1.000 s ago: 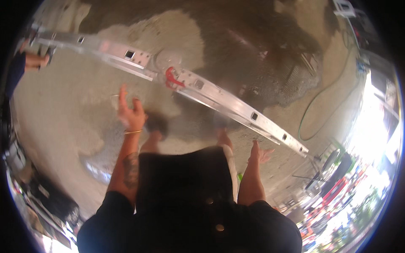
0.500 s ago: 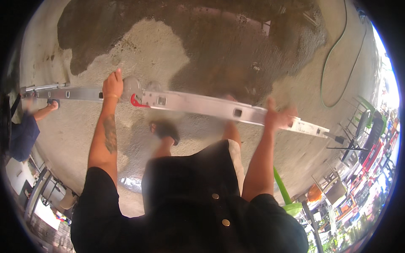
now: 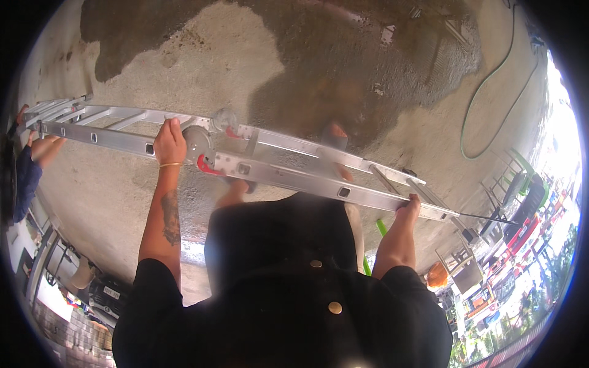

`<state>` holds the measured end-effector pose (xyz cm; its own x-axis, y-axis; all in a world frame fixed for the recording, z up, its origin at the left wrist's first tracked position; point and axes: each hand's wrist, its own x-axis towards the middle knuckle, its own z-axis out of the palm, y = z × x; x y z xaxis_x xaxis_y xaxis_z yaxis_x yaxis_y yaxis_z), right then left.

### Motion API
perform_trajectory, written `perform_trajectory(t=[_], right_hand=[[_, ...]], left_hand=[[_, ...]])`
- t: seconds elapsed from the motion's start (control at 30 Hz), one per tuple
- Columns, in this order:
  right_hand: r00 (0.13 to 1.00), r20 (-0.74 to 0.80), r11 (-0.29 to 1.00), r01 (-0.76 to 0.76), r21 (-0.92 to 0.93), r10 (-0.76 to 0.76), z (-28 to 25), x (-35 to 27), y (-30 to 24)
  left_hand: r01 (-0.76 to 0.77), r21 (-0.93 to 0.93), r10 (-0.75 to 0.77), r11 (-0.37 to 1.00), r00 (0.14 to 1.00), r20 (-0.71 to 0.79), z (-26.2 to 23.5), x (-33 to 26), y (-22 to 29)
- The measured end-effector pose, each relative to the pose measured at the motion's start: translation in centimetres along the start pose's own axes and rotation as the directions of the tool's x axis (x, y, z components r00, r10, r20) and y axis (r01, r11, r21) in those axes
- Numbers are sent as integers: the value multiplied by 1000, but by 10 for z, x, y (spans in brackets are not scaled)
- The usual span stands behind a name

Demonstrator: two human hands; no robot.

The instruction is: The person unfolds a collapsed aluminum extension ladder on a concrete floor, releases the red locking levers, extends the sections, and re-locks them. A second person assists by holding and aligning the opposite end. The ladder is left fully extended on the floor.

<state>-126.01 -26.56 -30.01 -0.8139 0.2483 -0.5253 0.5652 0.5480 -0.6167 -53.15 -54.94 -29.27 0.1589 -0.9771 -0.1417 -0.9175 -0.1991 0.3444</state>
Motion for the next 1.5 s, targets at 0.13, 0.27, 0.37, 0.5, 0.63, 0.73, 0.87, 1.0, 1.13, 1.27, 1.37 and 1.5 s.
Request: perform_trajectory(t=[0.13, 0.27, 0.37, 0.5, 0.63, 0.73, 0.87, 1.0, 1.13, 1.27, 1.37, 1.5], right_hand=[[1000, -2, 985, 20, 171, -20, 12, 0, -23], [996, -11, 983, 87, 161, -86, 49, -6, -60], [993, -10, 979, 118, 166, -118, 78, -16, -74], [993, 26, 987, 113, 113, -117, 94, -33, -75], [965, -71, 967, 253, 18, -251, 96, -55, -74], [573, -2, 307, 436, -846, -819, 103, -91, -63], [200, 769, -263, 863, -432, -607, 134, -184, -49], [-252, 901, -240, 955, 173, -352, 164, -321, 10], [-492, 821, -303, 861, 409, -291, 192, -426, 76], [-484, 786, -294, 871, 393, -384, 201, -472, 124], [-370, 797, -234, 928, 291, -478, 200, -487, 145], [-367, 761, -267, 928, 261, -534, 199, -499, 156]], left_hand=[[-50, -74, 47, 996, 998, -41, -11, -1, 3], [-37, 13, 37, 999, 999, -17, -12, 20, 12], [11, 60, -11, 998, 1000, 11, -4, 39, 23], [84, 85, -85, 993, 996, 8, 1, 49, 33], [105, 70, -107, 992, 994, 24, -1, 46, 34], [108, 62, -111, 992, 993, 47, -5, 41, 33], [101, 83, -106, 991, 992, 62, -7, 35, 32], [112, 103, -122, 988, 987, 100, -7, 40, 37], [127, 70, -134, 989, 984, 114, -10, 50, 42], [136, 82, -148, 987, 975, 164, -13, 56, 46], [125, 85, -139, 989, 972, 188, -16, 57, 47], [115, 70, -128, 991, 969, 213, -18, 57, 49]])
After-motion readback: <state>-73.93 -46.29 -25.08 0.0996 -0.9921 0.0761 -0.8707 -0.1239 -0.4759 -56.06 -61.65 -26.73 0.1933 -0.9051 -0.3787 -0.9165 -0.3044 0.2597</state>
